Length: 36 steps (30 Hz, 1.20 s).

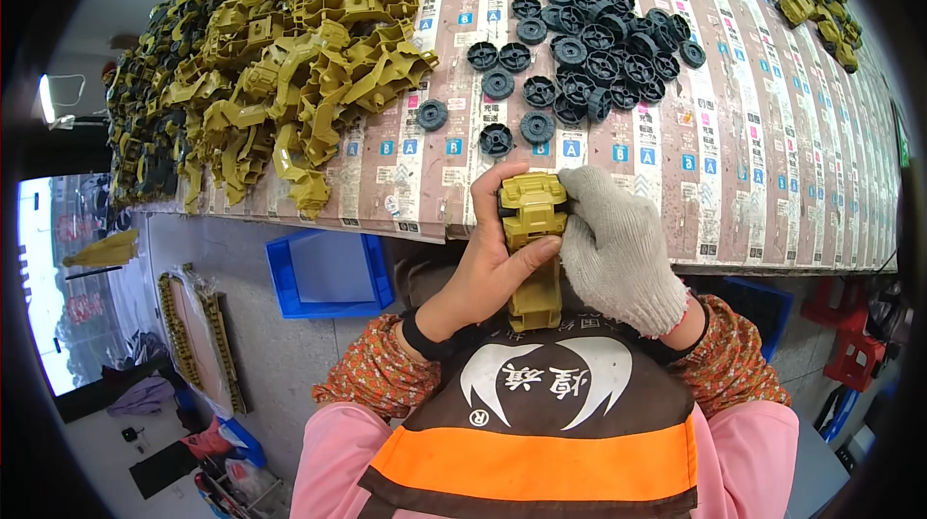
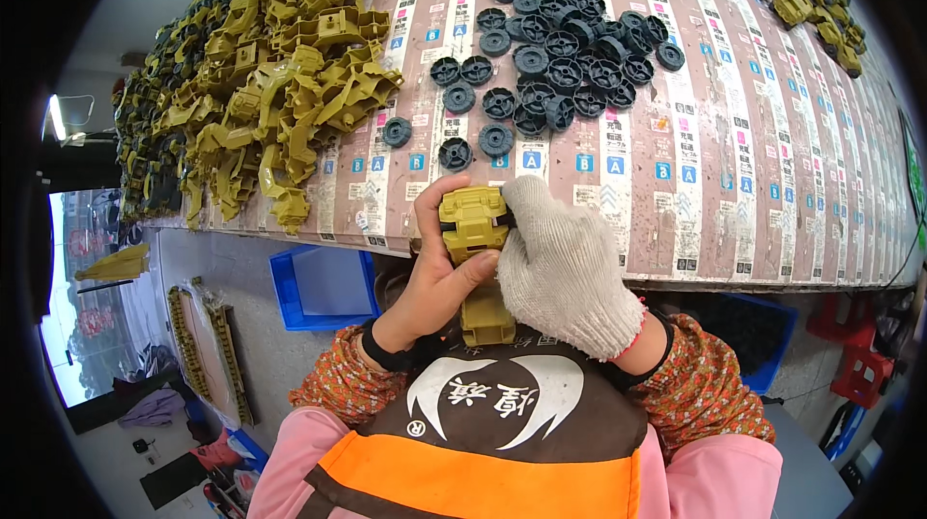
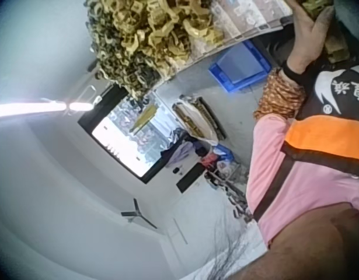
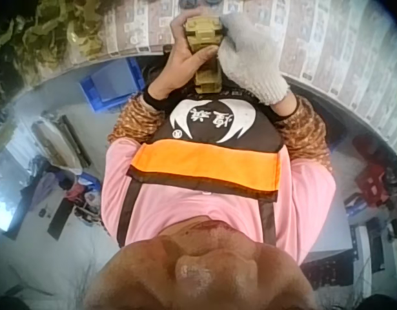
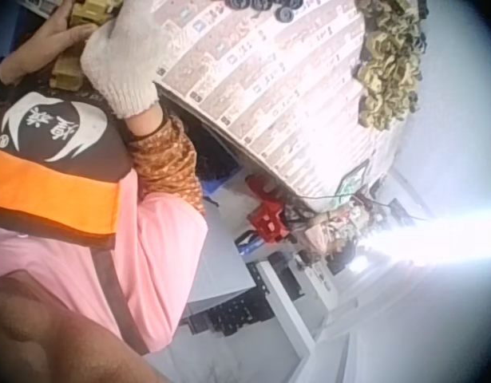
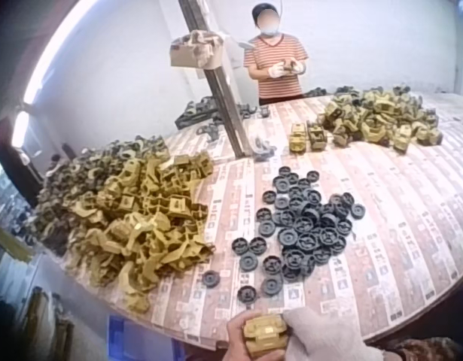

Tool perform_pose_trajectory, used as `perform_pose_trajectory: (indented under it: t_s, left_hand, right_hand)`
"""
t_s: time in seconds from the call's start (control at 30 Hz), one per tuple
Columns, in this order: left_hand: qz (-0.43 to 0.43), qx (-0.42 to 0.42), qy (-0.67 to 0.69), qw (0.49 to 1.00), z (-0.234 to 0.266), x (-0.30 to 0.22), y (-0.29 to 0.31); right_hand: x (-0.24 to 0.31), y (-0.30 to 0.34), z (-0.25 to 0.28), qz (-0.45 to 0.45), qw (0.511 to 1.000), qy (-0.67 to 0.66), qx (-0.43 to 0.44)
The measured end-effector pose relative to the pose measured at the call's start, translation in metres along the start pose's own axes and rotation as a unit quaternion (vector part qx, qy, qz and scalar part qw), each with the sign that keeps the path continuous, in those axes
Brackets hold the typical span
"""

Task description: The person assembles yellow plastic toy trucks by hand. They pick up a truck body and insert black wheels into the axles, then place the completed unit on the table. The process is repeated continuously with multiple truck bodies and wheels.

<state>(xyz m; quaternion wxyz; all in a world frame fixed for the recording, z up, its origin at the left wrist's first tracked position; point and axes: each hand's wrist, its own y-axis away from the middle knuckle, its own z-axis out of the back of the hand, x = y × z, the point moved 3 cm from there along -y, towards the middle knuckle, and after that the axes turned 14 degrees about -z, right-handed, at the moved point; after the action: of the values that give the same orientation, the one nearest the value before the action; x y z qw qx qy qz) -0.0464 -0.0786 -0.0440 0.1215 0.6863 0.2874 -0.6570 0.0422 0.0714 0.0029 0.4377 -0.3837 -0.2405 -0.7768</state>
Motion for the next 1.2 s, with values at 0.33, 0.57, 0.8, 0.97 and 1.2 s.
perform_pose_trajectory:
  t_s: [0.33, 0.57, 0.8, 0.97, 1.2]
  left_hand:
    - [0.047, -0.013, 0.050, 0.998, 0.011, 0.003, 0.010]
    - [0.063, -0.160, 0.128, 0.977, 0.030, -0.006, 0.003]
    - [0.072, -0.241, 0.192, 0.949, 0.048, -0.008, 0.000]
    - [0.076, -0.233, 0.251, 0.936, 0.047, -0.004, -0.004]
    - [0.063, -0.226, 0.273, 0.933, 0.040, 0.001, -0.008]
  right_hand:
    - [0.013, -0.016, -0.001, 0.004, 0.994, 0.083, 0.072]
    - [0.012, -0.081, -0.001, 0.119, 0.968, 0.219, -0.007]
    - [0.002, -0.082, -0.024, 0.204, 0.908, 0.365, 0.020]
    - [-0.005, -0.084, -0.012, 0.165, 0.931, 0.325, 0.022]
    - [0.006, -0.051, 0.015, -0.133, 0.946, -0.145, 0.258]
